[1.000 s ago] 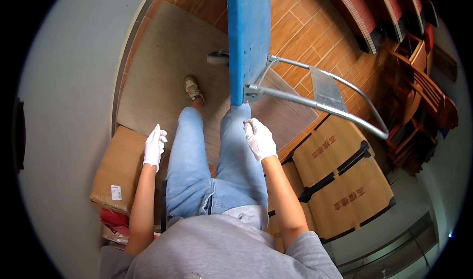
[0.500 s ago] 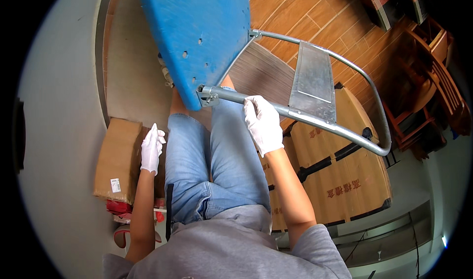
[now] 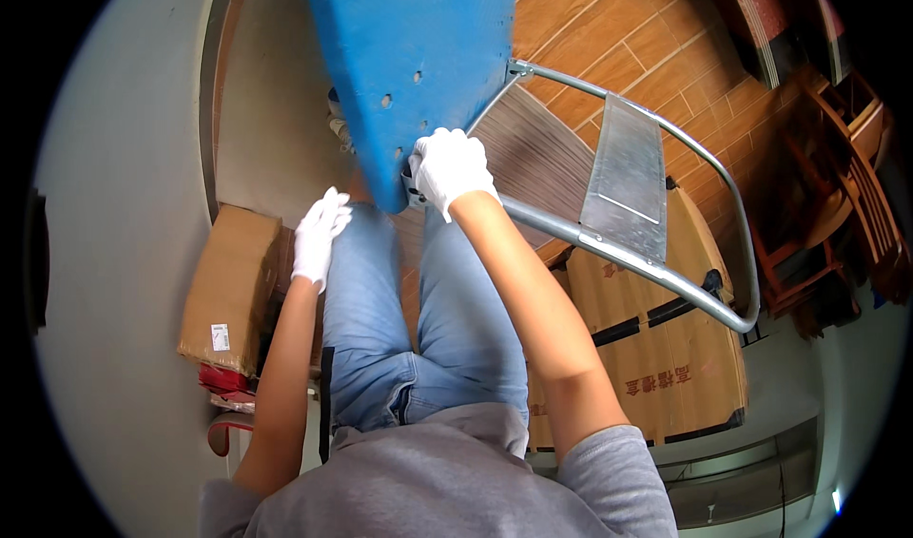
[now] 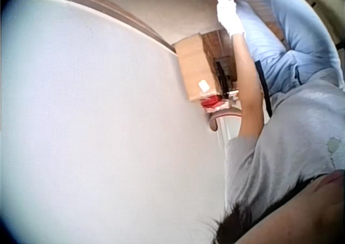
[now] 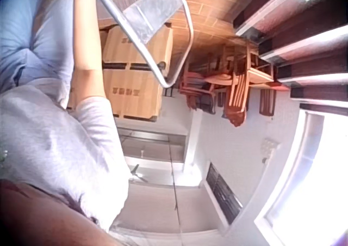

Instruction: The person assembles a blue hand truck by attaching the metal handle to the base plate. They insert the handle into the base, secure it with bolts and nuts, and tighten the fasteners by hand. The person then stands up and moves the assembled hand truck across the room.

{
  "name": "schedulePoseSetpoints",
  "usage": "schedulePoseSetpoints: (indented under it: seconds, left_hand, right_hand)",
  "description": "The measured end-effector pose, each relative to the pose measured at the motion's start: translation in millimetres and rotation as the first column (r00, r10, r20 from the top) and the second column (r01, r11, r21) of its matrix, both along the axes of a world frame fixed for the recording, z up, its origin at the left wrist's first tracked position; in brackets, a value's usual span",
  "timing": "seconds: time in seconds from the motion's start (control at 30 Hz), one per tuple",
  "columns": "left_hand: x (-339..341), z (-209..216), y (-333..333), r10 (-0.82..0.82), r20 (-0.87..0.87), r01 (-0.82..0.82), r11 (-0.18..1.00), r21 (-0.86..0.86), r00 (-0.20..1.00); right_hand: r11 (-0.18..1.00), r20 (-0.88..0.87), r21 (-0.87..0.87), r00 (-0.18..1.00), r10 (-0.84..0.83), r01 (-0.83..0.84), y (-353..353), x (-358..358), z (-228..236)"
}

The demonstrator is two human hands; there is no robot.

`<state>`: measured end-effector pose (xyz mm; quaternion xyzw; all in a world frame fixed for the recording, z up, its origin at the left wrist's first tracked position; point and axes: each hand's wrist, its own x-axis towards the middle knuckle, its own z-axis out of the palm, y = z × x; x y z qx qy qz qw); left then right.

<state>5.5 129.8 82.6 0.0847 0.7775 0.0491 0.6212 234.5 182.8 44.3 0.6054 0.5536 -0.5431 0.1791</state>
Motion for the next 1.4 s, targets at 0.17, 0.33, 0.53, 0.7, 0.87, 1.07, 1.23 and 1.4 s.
schedulePoseSetpoints:
  seconds: [0.17, 0.33, 0.53, 0.7, 0.87, 1.07, 1.23, 1.4]
  left_hand:
    - [13.9, -47.6, -5.8, -0.019, 0.110, 0.028, 0.996, -0.081, 0.994]
    - [12.9, -79.0, -11.8, -0.226, 0.254, 0.258, 0.961, -0.100, 0.940]
    - [5.2, -66.6, 11.6, -0.275, 0.331, 0.319, 0.944, -0.085, 0.903]
    - [1.1, -72.3, 7.1, -0.140, 0.402, 0.182, 0.981, -0.066, 0.905]
    - [4.6, -86.6, -11.4, -0.161, 0.375, 0.152, 0.987, 0.052, 0.913]
    - [5.0, -91.6, -15.7, -0.303, 0.361, 0.255, 0.951, 0.176, 0.882]
    - [5.5, -90.1, -13.2, -0.304, 0.391, 0.253, 0.951, 0.177, 0.869]
    - [4.6, -89.1, -8.3, -0.310, 0.397, 0.259, 0.949, 0.177, 0.864]
  right_hand:
    - [0.936, 0.096, -0.328, 0.981, 0.169, -0.130, 9.4, -22.1, -26.2]
    - [0.877, 0.013, -0.404, 0.957, 0.289, -0.259, 14.3, -33.8, -38.7]
    - [0.869, -0.025, -0.361, 0.935, 0.355, -0.339, 27.4, -50.7, -22.4]
    - [0.848, 0.043, -0.482, 0.960, 0.276, -0.222, 22.5, -49.4, -27.7]
    - [0.837, 0.081, -0.508, 0.957, 0.279, -0.201, 21.0, -53.2, -24.2]
    - [0.855, 0.120, -0.501, 0.968, 0.222, -0.133, 13.5, -50.3, -22.0]
    - [0.870, 0.103, -0.485, 0.983, 0.151, -0.083, 11.9, -45.6, -15.5]
    - [0.861, 0.099, -0.478, 0.963, 0.251, -0.175, 13.2, -47.6, -19.7]
